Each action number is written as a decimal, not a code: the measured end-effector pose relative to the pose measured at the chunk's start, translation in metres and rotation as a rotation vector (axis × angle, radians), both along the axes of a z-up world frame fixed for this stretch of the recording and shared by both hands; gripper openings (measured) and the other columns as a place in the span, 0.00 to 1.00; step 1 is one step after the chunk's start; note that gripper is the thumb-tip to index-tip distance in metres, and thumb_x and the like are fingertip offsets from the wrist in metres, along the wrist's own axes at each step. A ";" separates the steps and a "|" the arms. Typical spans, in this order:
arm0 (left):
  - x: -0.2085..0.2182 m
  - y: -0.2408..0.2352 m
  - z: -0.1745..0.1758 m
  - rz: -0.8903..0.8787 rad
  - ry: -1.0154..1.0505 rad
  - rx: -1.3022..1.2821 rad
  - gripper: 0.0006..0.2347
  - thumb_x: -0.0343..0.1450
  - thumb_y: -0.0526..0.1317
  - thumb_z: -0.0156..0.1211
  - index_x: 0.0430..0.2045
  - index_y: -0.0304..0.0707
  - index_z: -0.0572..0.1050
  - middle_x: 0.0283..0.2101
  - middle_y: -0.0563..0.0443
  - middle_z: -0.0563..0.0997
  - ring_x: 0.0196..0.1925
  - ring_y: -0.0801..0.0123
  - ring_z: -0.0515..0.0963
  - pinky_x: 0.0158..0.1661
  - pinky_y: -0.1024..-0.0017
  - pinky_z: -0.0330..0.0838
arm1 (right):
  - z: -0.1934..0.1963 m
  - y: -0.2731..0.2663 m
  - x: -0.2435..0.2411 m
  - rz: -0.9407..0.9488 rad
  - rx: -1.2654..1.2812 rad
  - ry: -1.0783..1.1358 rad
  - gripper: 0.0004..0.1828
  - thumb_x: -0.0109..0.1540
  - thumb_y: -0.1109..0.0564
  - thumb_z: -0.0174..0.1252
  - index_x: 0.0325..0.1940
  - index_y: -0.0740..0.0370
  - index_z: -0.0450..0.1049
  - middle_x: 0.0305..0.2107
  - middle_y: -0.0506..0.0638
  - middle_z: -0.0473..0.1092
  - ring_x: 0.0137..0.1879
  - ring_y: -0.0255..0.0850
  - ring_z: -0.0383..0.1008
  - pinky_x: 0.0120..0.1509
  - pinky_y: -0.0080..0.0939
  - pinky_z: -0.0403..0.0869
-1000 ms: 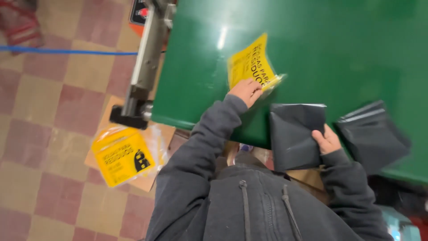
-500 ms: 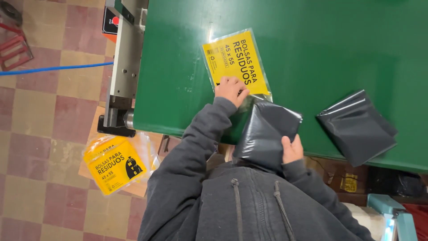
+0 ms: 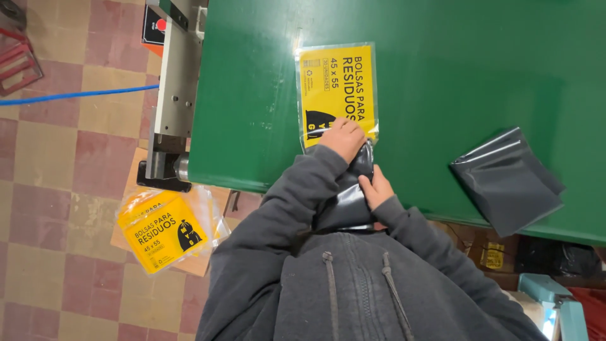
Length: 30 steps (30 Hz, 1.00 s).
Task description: Fold black plastic bags and insert them into yellow plastic packaging sleeves before placing them in a crate.
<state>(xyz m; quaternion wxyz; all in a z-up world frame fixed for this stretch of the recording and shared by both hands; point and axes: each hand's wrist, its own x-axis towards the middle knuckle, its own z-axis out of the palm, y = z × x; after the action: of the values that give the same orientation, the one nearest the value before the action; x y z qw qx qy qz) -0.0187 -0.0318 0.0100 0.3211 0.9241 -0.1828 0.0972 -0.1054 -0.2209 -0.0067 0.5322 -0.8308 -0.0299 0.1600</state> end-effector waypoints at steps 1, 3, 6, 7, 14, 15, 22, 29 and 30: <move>0.000 0.002 0.009 0.003 0.001 -0.001 0.07 0.72 0.44 0.64 0.36 0.45 0.79 0.46 0.56 0.79 0.57 0.58 0.75 0.56 0.63 0.74 | 0.002 0.000 0.004 0.003 -0.001 0.001 0.19 0.67 0.54 0.55 0.57 0.68 0.66 0.41 0.62 0.73 0.47 0.49 0.74 0.56 0.45 0.71; 0.003 0.005 0.028 -0.067 -0.211 0.018 0.07 0.67 0.37 0.64 0.36 0.43 0.78 0.43 0.55 0.79 0.53 0.61 0.77 0.48 0.67 0.75 | 0.006 0.000 0.016 0.032 -0.145 0.060 0.21 0.66 0.52 0.57 0.56 0.69 0.65 0.34 0.65 0.72 0.40 0.55 0.73 0.48 0.50 0.72; 0.001 0.014 0.035 -0.147 -0.281 -0.003 0.07 0.68 0.36 0.64 0.37 0.41 0.77 0.44 0.54 0.78 0.53 0.61 0.76 0.46 0.67 0.76 | 0.007 0.001 0.023 0.074 -0.232 0.032 0.24 0.64 0.50 0.59 0.55 0.70 0.65 0.30 0.68 0.72 0.36 0.61 0.74 0.42 0.55 0.73; 0.002 0.012 0.037 -0.142 -0.281 0.000 0.07 0.68 0.36 0.64 0.37 0.41 0.77 0.44 0.54 0.78 0.53 0.61 0.76 0.46 0.67 0.76 | 0.008 0.003 0.024 0.079 -0.230 0.032 0.24 0.64 0.50 0.59 0.55 0.70 0.65 0.30 0.68 0.72 0.36 0.61 0.74 0.42 0.55 0.73; 0.004 0.014 0.055 0.053 -0.179 0.091 0.06 0.65 0.38 0.66 0.31 0.44 0.77 0.39 0.56 0.78 0.48 0.58 0.77 0.37 0.61 0.73 | 0.019 0.011 0.040 0.267 -0.395 -0.062 0.21 0.65 0.48 0.56 0.50 0.67 0.64 0.33 0.70 0.73 0.40 0.67 0.75 0.44 0.61 0.72; -0.002 0.017 0.062 0.007 -0.229 0.094 0.05 0.65 0.38 0.66 0.31 0.45 0.77 0.39 0.56 0.78 0.48 0.59 0.77 0.37 0.61 0.73 | 0.020 0.009 0.042 0.275 -0.399 -0.064 0.20 0.65 0.48 0.57 0.49 0.66 0.65 0.33 0.70 0.74 0.40 0.67 0.75 0.44 0.61 0.72; -0.056 0.088 0.047 0.471 0.164 0.028 0.10 0.69 0.44 0.65 0.36 0.39 0.74 0.38 0.44 0.79 0.42 0.48 0.78 0.39 0.55 0.73 | 0.048 -0.003 0.099 0.091 -0.171 0.106 0.18 0.62 0.46 0.61 0.46 0.63 0.74 0.30 0.55 0.78 0.33 0.44 0.80 0.37 0.42 0.75; -0.060 0.098 -0.007 0.528 0.430 -0.377 0.06 0.71 0.39 0.58 0.37 0.42 0.69 0.29 0.42 0.79 0.32 0.47 0.81 0.34 0.56 0.74 | 0.031 -0.009 0.130 0.128 -0.059 0.413 0.11 0.64 0.51 0.58 0.40 0.62 0.77 0.27 0.48 0.76 0.26 0.36 0.77 0.26 0.36 0.70; -0.061 0.099 -0.008 0.501 0.442 -0.413 0.05 0.71 0.38 0.57 0.36 0.42 0.68 0.29 0.42 0.79 0.32 0.47 0.81 0.34 0.57 0.74 | 0.027 -0.014 0.130 0.142 -0.065 0.429 0.11 0.64 0.52 0.58 0.38 0.62 0.77 0.26 0.48 0.76 0.25 0.35 0.77 0.25 0.36 0.69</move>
<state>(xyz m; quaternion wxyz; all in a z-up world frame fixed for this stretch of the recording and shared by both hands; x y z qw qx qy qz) -0.0793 0.0668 0.0020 0.4983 0.8547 0.1453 0.0060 0.0249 -0.2351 0.0207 0.4866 -0.7902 0.0307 0.3713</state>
